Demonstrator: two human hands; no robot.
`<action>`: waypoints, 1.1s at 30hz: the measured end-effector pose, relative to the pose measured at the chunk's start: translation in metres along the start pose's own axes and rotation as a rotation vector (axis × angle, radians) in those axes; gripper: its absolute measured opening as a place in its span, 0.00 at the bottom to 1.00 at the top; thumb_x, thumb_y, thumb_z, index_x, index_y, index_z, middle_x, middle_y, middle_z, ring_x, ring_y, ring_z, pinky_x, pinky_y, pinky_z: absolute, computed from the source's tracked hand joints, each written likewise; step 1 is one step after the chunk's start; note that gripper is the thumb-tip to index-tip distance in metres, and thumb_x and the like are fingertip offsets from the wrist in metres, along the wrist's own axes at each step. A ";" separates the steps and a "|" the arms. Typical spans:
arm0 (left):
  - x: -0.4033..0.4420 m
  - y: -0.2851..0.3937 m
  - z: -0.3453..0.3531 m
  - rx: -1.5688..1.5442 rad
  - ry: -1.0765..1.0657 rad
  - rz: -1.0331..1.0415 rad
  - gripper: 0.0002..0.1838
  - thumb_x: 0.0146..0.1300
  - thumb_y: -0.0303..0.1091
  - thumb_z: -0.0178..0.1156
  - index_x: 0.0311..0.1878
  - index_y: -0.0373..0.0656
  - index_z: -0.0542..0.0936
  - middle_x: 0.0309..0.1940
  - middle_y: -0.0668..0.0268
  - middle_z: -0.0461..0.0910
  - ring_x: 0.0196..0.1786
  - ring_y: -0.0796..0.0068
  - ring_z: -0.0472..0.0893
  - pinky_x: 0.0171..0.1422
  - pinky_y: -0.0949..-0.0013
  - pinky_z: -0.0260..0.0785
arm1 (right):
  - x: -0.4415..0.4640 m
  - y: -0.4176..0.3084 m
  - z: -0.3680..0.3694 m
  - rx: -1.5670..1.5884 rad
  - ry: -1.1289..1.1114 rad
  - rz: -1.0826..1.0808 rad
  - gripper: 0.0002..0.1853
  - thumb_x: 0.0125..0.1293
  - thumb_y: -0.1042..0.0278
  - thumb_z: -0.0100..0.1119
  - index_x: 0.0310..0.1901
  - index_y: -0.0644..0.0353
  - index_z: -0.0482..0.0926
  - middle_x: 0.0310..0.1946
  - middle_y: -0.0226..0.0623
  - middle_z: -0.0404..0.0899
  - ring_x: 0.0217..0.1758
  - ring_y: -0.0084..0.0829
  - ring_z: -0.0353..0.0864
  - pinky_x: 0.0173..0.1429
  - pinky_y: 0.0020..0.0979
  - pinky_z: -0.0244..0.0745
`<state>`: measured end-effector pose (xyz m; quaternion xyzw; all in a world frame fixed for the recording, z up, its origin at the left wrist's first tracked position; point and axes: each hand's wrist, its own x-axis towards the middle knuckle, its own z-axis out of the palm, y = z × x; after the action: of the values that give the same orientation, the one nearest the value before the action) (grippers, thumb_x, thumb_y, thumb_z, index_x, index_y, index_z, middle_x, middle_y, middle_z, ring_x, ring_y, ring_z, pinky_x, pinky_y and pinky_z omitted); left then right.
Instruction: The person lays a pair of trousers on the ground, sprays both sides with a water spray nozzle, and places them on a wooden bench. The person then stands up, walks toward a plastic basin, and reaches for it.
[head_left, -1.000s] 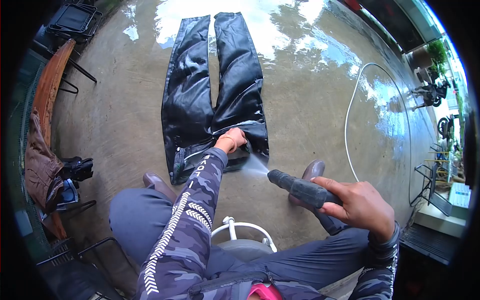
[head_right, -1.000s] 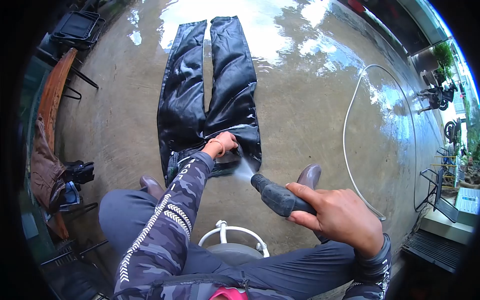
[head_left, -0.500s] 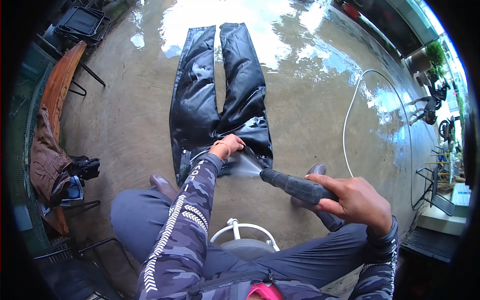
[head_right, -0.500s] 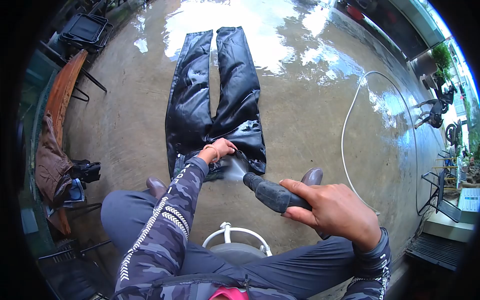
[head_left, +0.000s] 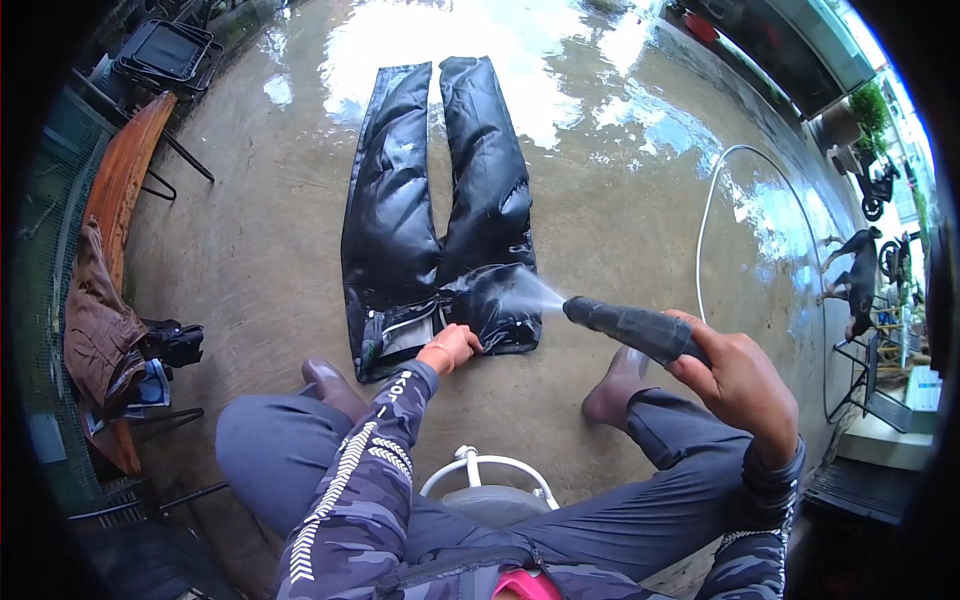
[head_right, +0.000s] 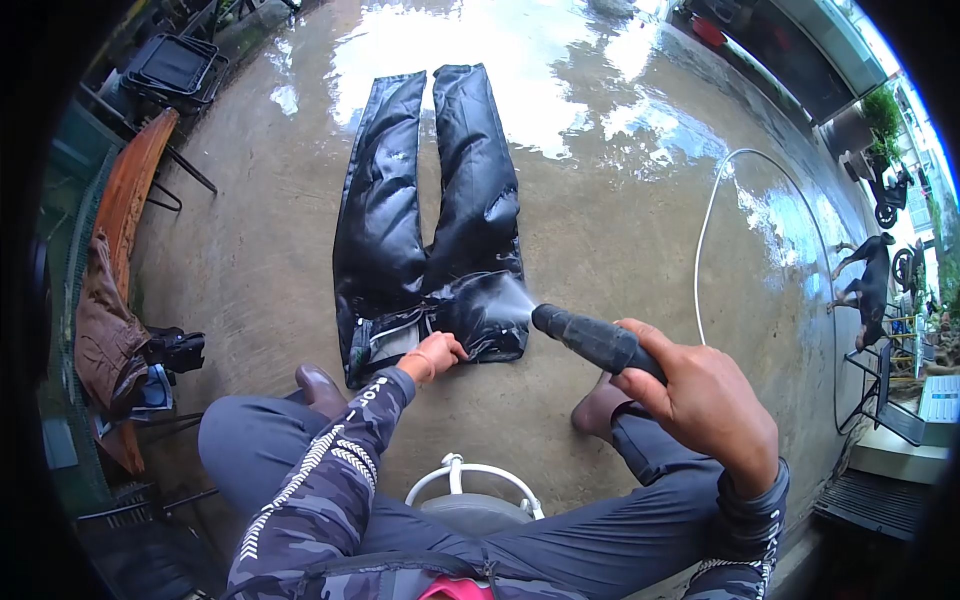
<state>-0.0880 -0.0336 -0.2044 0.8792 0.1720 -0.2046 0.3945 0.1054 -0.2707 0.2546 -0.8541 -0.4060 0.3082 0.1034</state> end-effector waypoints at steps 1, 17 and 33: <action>-0.004 -0.001 0.013 0.047 0.027 0.033 0.15 0.56 0.27 0.59 0.41 0.57 0.90 0.44 0.63 0.85 0.55 0.57 0.80 0.64 0.60 0.73 | 0.003 0.001 0.001 0.028 0.041 -0.011 0.24 0.70 0.55 0.58 0.65 0.51 0.72 0.30 0.52 0.81 0.35 0.55 0.83 0.40 0.46 0.75; 0.042 0.120 0.056 0.121 -0.097 -0.058 0.51 0.58 0.59 0.65 0.81 0.52 0.54 0.84 0.65 0.40 0.85 0.53 0.34 0.83 0.38 0.36 | 0.026 -0.002 0.006 -0.044 0.100 0.032 0.22 0.71 0.50 0.58 0.62 0.50 0.74 0.27 0.52 0.81 0.33 0.57 0.81 0.38 0.50 0.74; 0.023 0.110 0.079 -0.021 0.064 -0.106 0.48 0.60 0.53 0.67 0.80 0.55 0.57 0.84 0.63 0.40 0.84 0.53 0.37 0.81 0.34 0.37 | 0.072 0.011 0.033 0.047 0.289 -0.004 0.25 0.73 0.51 0.56 0.65 0.55 0.73 0.32 0.58 0.82 0.39 0.60 0.82 0.43 0.50 0.75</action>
<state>-0.0350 -0.1599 -0.1951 0.8709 0.2330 -0.1949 0.3864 0.1269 -0.2257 0.1919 -0.8860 -0.3813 0.1915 0.1814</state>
